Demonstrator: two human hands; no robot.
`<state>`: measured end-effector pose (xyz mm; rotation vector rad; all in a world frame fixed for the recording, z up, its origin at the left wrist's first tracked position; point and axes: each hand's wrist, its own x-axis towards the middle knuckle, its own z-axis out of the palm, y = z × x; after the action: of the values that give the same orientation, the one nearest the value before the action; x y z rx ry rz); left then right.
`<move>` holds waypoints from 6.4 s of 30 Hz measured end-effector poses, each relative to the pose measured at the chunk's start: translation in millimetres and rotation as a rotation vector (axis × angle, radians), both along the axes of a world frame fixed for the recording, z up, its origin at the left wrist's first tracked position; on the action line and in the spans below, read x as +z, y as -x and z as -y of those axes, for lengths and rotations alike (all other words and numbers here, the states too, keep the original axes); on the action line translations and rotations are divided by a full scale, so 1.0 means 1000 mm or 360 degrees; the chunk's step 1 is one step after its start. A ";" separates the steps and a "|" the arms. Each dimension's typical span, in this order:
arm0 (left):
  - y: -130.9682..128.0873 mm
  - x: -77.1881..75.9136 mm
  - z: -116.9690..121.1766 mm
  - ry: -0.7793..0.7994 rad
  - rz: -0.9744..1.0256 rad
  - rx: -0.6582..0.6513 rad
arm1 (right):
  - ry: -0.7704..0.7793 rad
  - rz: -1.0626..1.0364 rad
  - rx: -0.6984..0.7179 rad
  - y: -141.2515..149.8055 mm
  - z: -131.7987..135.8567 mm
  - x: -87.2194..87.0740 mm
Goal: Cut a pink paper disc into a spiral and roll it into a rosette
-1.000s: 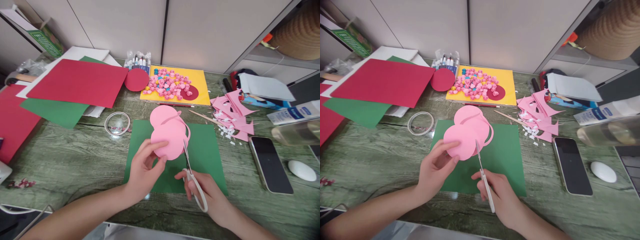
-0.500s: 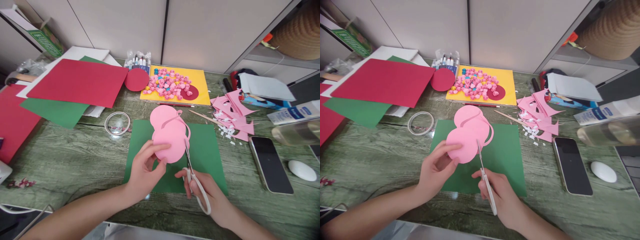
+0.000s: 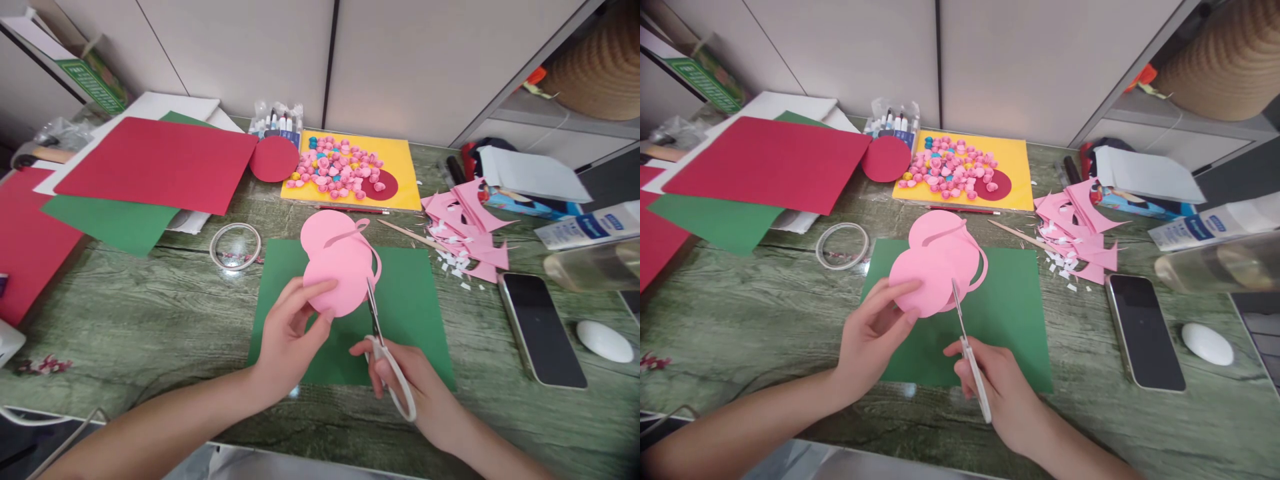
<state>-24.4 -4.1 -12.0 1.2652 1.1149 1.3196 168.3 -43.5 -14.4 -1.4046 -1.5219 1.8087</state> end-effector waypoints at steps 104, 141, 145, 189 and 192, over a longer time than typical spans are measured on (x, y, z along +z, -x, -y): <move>-0.001 0.003 -0.001 0.0069 -0.0033 -0.0035 | -0.0009 -0.0053 0.0005 0.000 0.000 0.003; 0.001 0.002 -0.003 0.0006 -0.0066 -0.0008 | -0.0040 0.0017 0.0047 -0.001 0.000 -0.002; 0.002 0.002 -0.003 -0.0008 -0.0052 -0.0003 | -0.0030 0.0030 0.0048 0.000 0.000 -0.001; 0.000 0.002 -0.002 0.0039 -0.0057 0.0069 | 0.0023 0.0066 0.0077 -0.001 0.001 -0.001; 0.000 0.002 -0.002 0.0047 -0.0080 0.0081 | 0.0058 0.0075 0.0061 0.000 0.000 0.002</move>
<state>-24.1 -2.2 -10.3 1.2618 1.2046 1.3109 168.4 -43.8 -12.2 -1.4540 -1.5566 1.8468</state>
